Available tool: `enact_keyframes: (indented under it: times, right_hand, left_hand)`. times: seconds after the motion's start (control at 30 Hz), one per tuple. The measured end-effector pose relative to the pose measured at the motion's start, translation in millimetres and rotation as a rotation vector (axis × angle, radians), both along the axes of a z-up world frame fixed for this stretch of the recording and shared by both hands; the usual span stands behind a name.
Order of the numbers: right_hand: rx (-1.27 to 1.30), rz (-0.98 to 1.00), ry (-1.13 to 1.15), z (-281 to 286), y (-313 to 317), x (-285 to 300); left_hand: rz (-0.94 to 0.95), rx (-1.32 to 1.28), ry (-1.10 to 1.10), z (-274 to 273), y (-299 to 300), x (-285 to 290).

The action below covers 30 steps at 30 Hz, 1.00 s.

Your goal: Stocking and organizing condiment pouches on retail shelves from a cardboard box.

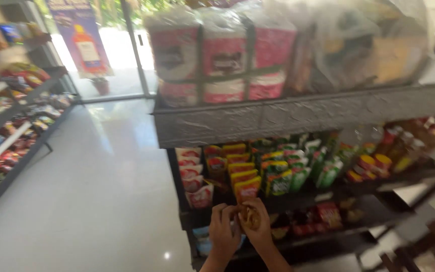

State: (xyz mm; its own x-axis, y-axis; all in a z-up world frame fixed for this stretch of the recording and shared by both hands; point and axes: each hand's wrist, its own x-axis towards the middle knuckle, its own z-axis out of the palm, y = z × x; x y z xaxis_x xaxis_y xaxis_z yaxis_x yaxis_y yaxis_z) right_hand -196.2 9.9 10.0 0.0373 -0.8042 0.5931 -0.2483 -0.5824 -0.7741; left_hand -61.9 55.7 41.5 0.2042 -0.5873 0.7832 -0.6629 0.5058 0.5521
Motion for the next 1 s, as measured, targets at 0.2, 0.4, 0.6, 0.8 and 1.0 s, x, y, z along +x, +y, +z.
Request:
enact_keyframes:
  times: [0.2,0.4,0.6,0.8,1.0]
  right_hand:
    - [0.052,0.089,-0.551,9.5,62.2,-108.4]
    - [0.094,-0.233,-0.508,9.2,131.8,-275.9]
    - [0.084,-0.755,-0.374,54.8,206.3,-404.7]
    - [0.096,-0.862,-0.425,52.5,232.3,-495.2]
    - [0.191,-0.98,-0.542,11.9,232.3,-586.0]
  left_hand:
    - [-0.315,0.103,0.056,-14.3,29.3,-117.8]
    - [-0.59,0.275,0.136,-11.8,53.9,-265.3]
    - [-0.906,0.342,0.204,10.1,85.3,-412.1]
    - [-1.106,0.403,0.19,16.9,89.9,-512.7]
    - [-1.231,0.482,0.161,7.0,66.0,-599.4]
